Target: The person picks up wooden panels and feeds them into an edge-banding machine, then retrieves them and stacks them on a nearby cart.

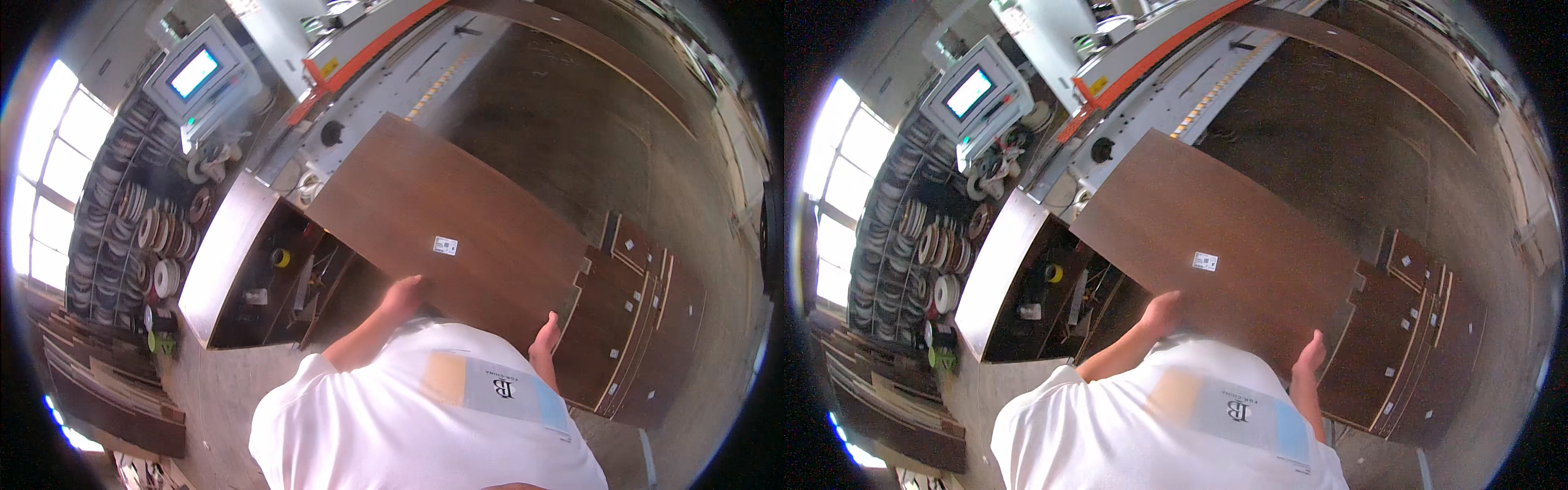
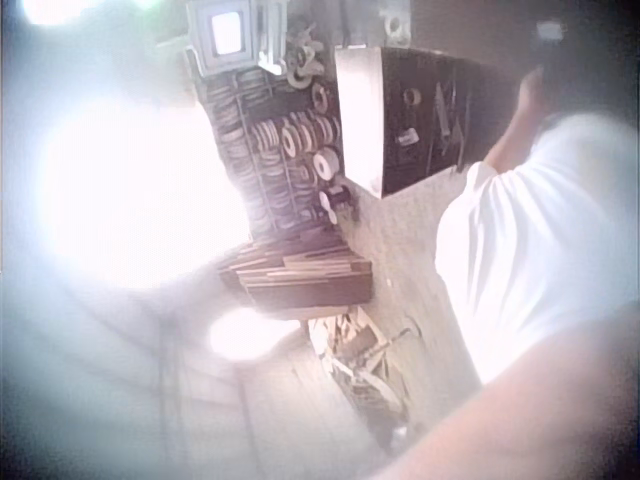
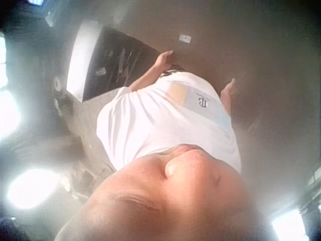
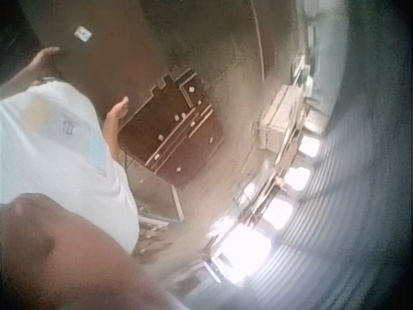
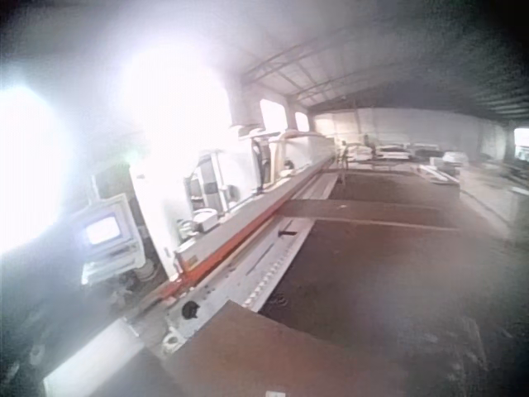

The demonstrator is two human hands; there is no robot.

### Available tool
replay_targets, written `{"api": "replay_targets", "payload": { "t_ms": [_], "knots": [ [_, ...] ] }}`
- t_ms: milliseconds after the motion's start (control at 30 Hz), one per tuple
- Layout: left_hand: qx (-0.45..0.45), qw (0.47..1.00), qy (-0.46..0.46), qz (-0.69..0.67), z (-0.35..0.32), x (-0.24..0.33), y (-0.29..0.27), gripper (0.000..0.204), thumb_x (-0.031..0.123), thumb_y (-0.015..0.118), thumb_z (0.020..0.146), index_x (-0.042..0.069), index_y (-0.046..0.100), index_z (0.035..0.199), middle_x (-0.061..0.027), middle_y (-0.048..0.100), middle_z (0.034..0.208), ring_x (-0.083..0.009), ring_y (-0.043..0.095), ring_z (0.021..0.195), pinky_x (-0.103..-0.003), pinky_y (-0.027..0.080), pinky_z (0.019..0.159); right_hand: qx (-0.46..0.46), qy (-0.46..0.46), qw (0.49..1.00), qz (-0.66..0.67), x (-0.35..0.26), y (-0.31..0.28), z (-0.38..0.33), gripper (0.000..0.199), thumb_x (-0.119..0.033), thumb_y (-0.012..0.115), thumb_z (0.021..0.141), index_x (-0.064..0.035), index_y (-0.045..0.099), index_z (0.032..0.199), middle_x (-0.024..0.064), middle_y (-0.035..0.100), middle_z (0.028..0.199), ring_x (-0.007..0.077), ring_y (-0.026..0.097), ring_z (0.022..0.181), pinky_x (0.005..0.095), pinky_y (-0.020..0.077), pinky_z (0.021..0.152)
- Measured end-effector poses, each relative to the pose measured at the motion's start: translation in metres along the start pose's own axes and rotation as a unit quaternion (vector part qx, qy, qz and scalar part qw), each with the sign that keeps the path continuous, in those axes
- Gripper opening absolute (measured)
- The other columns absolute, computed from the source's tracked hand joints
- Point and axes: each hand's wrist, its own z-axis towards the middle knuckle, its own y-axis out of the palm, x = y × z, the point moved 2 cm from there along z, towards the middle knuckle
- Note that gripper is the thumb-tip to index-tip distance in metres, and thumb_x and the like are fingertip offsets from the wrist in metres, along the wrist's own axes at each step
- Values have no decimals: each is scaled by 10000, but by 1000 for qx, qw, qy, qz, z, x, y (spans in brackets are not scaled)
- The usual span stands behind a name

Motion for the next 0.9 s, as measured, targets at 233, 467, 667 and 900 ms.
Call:
{"api": "replay_targets", "payload": {
  "t_ms": [233,467,667,900],
  "knots": [
    [139,983,30,119,6,102,-61,433,348,538,1022,8,579,1287,-144,639,1232,-278,624,1043,-403,517,914,17,-47,986,-158,4,149,-17,698,-493,569,901,154,619,1159,237,664,1168,323,630,1031,436,488,921],
    [353,845,55,398,-26,237,-110,381,331,638,972,8,606,1171,-71,664,893,-160,596,641,-321,500,573,-97,26,988,-116,18,253,-58,722,-465,628,907,146,525,1278,226,598,1288,287,602,1102,415,483,948],
    [441,798,269,309,-19,307,-130,436,109,679,886,-16,523,1274,-130,661,1134,-199,658,971,-316,540,807,-270,-60,925,-259,5,310,-92,582,-373,677,917,99,539,1228,181,604,1254,290,553,1198,387,408,1050],
    [310,861,352,195,-6,325,-127,640,14,593,939,9,334,1524,-148,327,1595,-265,284,1494,-385,291,1185,-398,33,862,-313,-4,371,-108,385,-277,726,913,13,549,1096,130,658,1072,215,679,912,375,588,702]
  ]
}}
